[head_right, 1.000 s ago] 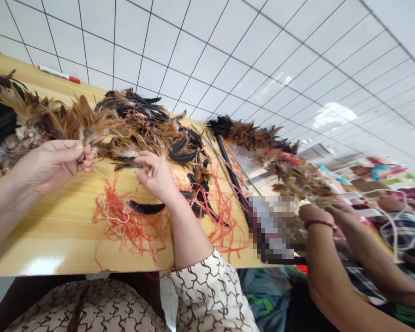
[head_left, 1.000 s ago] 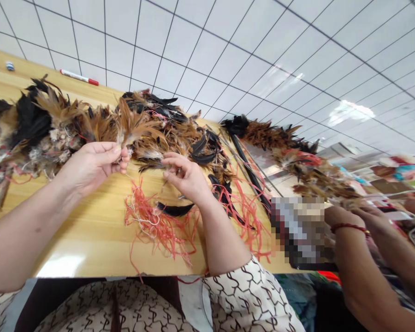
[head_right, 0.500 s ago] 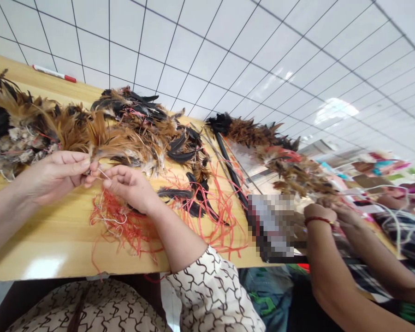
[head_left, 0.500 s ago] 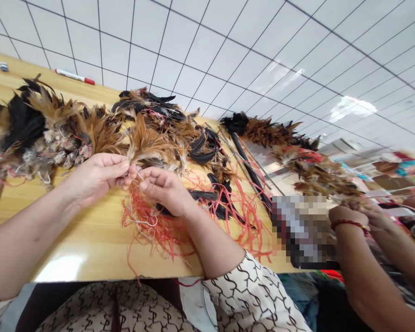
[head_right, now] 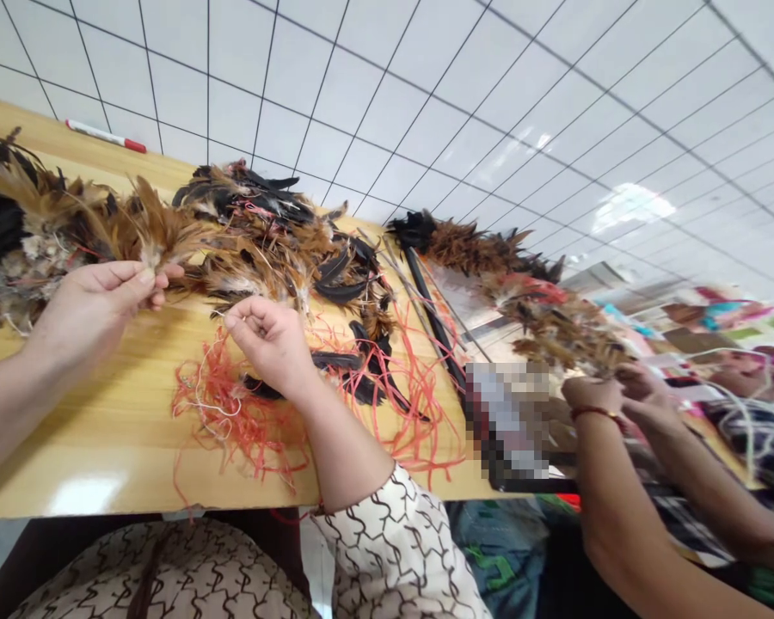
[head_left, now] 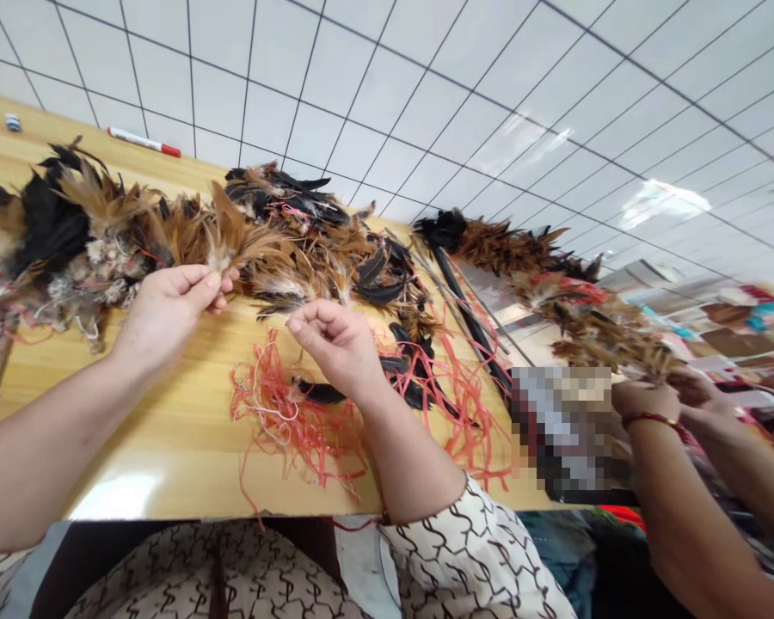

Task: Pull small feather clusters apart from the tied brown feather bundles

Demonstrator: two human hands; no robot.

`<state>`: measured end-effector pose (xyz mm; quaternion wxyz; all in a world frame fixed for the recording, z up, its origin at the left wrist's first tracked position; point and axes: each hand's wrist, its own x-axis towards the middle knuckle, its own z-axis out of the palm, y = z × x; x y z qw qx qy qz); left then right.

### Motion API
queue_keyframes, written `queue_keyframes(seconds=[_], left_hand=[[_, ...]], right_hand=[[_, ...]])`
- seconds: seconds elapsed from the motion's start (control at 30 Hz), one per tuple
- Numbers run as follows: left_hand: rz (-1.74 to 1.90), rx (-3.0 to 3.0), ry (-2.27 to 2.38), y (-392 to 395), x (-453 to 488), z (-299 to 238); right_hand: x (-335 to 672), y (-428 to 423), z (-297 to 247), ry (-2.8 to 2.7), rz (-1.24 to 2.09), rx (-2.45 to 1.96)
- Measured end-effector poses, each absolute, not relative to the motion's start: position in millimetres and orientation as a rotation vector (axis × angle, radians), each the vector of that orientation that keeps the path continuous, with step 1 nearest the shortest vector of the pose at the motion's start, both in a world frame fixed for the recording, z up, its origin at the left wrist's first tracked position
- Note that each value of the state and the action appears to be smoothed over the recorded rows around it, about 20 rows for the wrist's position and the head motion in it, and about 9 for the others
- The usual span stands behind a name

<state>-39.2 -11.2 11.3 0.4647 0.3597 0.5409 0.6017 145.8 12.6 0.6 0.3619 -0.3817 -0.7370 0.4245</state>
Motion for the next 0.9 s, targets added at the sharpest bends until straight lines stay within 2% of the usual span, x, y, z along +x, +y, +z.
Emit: queue_keyframes(seconds=[0.13, 0.4, 0.9], left_hand=[[1.341, 1.157, 1.268, -13.7, -38.1, 0.7], [1.03, 1.067, 1.262, -17.2, -23.5, -4.2], [0.91, 1.29, 1.328, -16.6, -19.7, -10.7]], right_hand=[[142.4, 8.2, -2.5, -2.027, 0.947, -0.96], [134.8, 3.1, -8.3, -2.214, 0.673, -0.956], [135.1, 3.4, -14.3, -2.327, 0.344, -1.023]])
